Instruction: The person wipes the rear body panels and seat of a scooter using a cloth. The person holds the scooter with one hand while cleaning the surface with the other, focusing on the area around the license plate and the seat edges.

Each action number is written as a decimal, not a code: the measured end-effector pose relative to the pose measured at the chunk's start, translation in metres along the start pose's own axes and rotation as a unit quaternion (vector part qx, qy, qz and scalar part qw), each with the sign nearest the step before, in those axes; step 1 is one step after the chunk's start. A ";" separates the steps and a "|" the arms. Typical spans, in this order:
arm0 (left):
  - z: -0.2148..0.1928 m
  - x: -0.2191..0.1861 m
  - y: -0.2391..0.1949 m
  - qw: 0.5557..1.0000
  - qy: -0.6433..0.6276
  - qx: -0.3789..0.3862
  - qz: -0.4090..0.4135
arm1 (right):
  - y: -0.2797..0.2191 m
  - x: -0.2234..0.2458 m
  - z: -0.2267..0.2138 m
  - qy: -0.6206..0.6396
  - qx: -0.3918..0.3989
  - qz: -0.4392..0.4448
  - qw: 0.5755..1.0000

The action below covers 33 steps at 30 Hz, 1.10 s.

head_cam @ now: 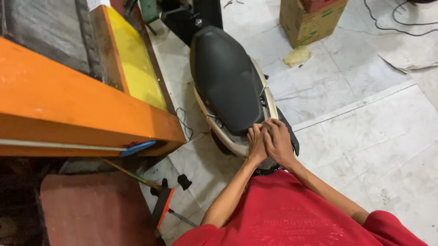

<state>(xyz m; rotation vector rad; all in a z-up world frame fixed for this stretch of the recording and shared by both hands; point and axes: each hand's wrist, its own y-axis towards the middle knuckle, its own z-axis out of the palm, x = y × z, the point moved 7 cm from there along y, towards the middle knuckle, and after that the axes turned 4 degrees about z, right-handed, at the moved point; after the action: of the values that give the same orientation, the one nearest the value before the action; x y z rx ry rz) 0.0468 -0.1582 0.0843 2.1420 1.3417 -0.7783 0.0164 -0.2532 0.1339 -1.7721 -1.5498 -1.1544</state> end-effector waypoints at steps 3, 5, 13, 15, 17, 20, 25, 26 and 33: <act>0.007 0.011 -0.007 1.000 -0.004 0.003 0.020 | 0.004 -0.003 0.023 0.009 0.045 -0.018 0.999; 0.015 0.023 -0.012 0.999 0.014 -0.003 0.052 | 0.007 -0.012 0.037 0.032 0.071 -0.030 0.997; -0.020 0.068 -0.037 0.937 -0.295 -0.130 -0.134 | 0.005 -0.033 0.070 -0.270 0.065 -0.030 0.960; -0.027 0.073 -0.042 0.953 -0.237 -0.154 -0.107 | 0.001 -0.018 0.058 -0.250 0.053 -0.053 0.965; -0.041 0.069 -0.043 0.965 -0.176 -0.177 -0.076 | 0.002 -0.016 0.053 -0.230 0.038 -0.077 0.969; -0.057 0.060 -0.050 0.961 -0.036 -0.238 -0.138 | 0.001 -0.026 0.045 -0.158 0.051 -0.103 0.981; -0.038 0.067 -0.048 0.946 -0.017 -0.234 -0.225 | 0.015 -0.010 0.025 -0.152 0.098 -0.110 0.977; -0.032 0.069 -0.046 0.945 -0.017 -0.235 -0.226 | 0.010 -0.010 0.022 -0.152 0.098 -0.111 0.977; -0.023 0.094 -0.035 0.951 0.054 -0.208 -0.221 | -0.026 0.019 0.018 -0.100 0.157 -0.279 0.942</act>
<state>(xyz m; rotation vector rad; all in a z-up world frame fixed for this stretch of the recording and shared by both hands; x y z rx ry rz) 0.0524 -0.0695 0.0318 1.5934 1.8888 -0.4790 -0.0041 -0.2233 0.1368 -1.3027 -2.3102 -0.9027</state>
